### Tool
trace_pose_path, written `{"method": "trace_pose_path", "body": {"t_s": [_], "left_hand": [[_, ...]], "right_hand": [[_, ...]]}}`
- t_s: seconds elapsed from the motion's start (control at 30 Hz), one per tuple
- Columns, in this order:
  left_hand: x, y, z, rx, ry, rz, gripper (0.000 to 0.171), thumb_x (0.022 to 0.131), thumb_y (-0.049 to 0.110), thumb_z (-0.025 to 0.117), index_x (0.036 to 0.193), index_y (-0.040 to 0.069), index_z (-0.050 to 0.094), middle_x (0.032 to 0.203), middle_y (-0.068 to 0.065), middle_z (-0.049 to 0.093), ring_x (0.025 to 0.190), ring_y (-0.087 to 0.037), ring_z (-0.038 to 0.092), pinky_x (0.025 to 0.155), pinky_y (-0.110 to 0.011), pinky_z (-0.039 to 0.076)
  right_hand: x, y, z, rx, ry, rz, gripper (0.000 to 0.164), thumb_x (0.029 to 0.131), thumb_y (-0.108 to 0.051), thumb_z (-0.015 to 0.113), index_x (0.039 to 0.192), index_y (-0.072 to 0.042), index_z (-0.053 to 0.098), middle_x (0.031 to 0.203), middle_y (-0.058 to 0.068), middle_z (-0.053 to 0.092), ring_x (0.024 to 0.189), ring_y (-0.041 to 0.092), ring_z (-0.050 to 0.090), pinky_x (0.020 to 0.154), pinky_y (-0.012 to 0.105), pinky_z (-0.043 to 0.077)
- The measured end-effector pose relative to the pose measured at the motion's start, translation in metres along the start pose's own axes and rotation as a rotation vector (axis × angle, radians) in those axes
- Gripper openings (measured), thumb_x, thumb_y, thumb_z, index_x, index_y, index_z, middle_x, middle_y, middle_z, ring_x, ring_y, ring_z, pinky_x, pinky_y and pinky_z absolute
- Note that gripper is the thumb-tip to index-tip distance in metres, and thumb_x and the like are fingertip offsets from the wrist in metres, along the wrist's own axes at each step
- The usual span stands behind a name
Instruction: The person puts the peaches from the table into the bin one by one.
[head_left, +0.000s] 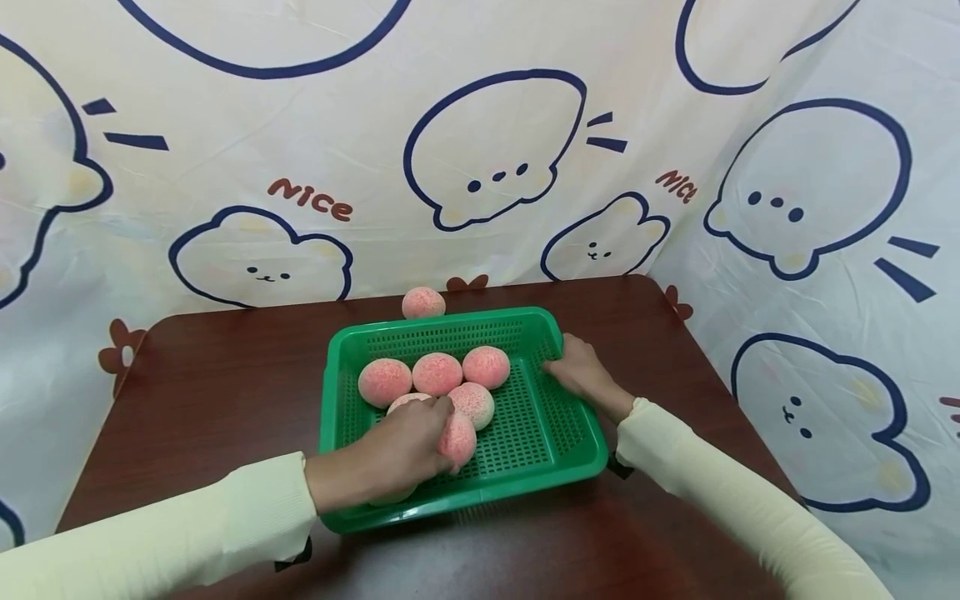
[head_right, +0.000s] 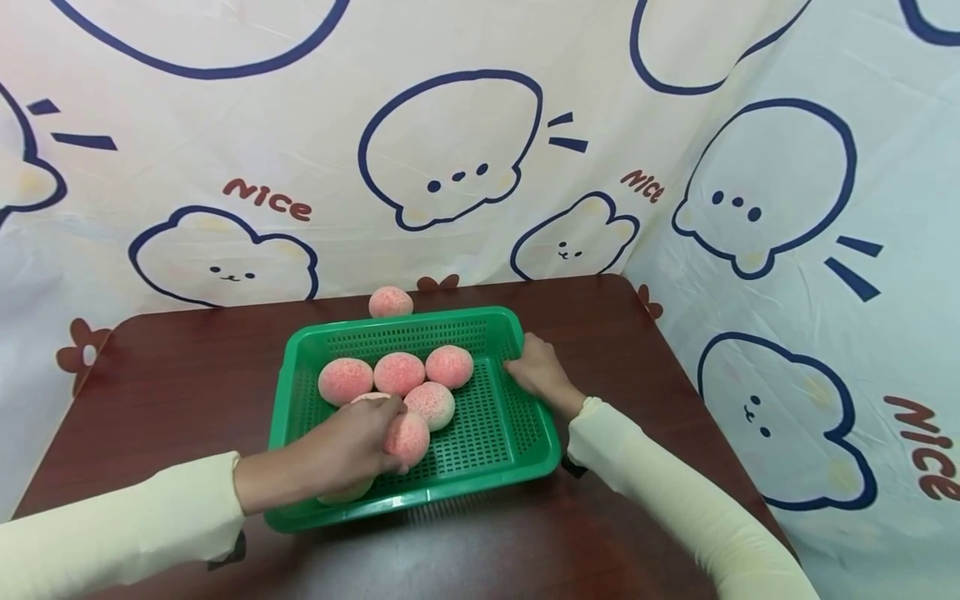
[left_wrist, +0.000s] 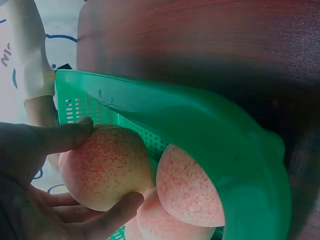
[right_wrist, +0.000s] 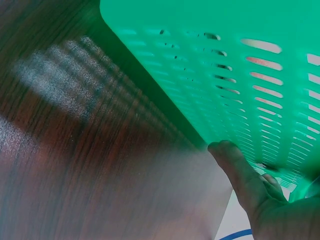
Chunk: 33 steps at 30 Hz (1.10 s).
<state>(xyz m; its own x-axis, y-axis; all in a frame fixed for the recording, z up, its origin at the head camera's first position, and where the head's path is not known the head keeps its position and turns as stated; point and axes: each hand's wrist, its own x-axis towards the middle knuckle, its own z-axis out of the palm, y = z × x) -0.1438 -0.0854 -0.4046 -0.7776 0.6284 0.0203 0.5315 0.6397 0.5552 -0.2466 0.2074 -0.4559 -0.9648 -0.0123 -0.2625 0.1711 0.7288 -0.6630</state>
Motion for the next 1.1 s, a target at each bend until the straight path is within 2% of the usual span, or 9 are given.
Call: {"method": "trace_pose_path", "body": {"t_s": [0.27, 0.53, 0.8, 0.93, 1.1], "left_hand": [[0.001, -0.001, 0.004, 0.023, -0.017, -0.004, 0.036, 0.082, 0.021, 0.085, 0.101, 0.004, 0.060, 0.064, 0.007, 0.052, 0.063, -0.006, 0.052, 0.058, -0.021, 0.046], [0.002, 0.001, 0.012, 0.046, -0.049, -0.041, 0.040, 0.077, 0.022, 0.088, 0.102, 0.002, 0.063, 0.064, 0.004, 0.051, 0.074, -0.015, 0.049, 0.056, -0.026, 0.043], [0.004, -0.001, 0.019, 0.062, -0.062, -0.035, 0.040, 0.077, 0.021, 0.087, 0.103, 0.000, 0.065, 0.067, 0.003, 0.053, 0.074, -0.017, 0.049, 0.058, -0.028, 0.044], [0.006, -0.002, 0.023, 0.066, -0.063, -0.035, 0.036, 0.079, 0.021, 0.084, 0.101, 0.000, 0.065, 0.064, 0.004, 0.053, 0.072, -0.015, 0.050, 0.062, -0.029, 0.044], [0.007, -0.003, 0.027, 0.072, -0.061, -0.039, 0.024, 0.081, 0.017, 0.078, 0.094, 0.004, 0.063, 0.060, 0.004, 0.051, 0.068, -0.015, 0.047, 0.057, -0.028, 0.041]], "right_hand": [[0.000, 0.000, 0.000, -0.002, 0.000, 0.002, 0.041, 0.097, -0.016, 0.061, 0.133, 0.000, 0.050, 0.112, 0.021, 0.066, 0.090, 0.029, 0.072, 0.070, 0.038, 0.063], [0.000, -0.001, 0.000, -0.015, -0.002, 0.010, 0.042, 0.097, -0.017, 0.061, 0.134, 0.000, 0.050, 0.115, 0.020, 0.066, 0.092, 0.029, 0.071, 0.071, 0.038, 0.063], [0.000, -0.001, 0.000, -0.004, 0.002, -0.003, 0.041, 0.096, -0.016, 0.061, 0.132, 0.000, 0.051, 0.111, 0.020, 0.066, 0.089, 0.028, 0.072, 0.068, 0.037, 0.062], [0.000, -0.001, 0.000, -0.005, 0.005, -0.005, 0.040, 0.096, -0.016, 0.061, 0.131, 0.000, 0.051, 0.110, 0.020, 0.066, 0.088, 0.027, 0.072, 0.068, 0.036, 0.062], [0.000, 0.000, -0.001, -0.001, 0.006, -0.005, 0.040, 0.096, -0.016, 0.062, 0.131, 0.001, 0.051, 0.110, 0.020, 0.066, 0.088, 0.027, 0.072, 0.068, 0.037, 0.063]]}}
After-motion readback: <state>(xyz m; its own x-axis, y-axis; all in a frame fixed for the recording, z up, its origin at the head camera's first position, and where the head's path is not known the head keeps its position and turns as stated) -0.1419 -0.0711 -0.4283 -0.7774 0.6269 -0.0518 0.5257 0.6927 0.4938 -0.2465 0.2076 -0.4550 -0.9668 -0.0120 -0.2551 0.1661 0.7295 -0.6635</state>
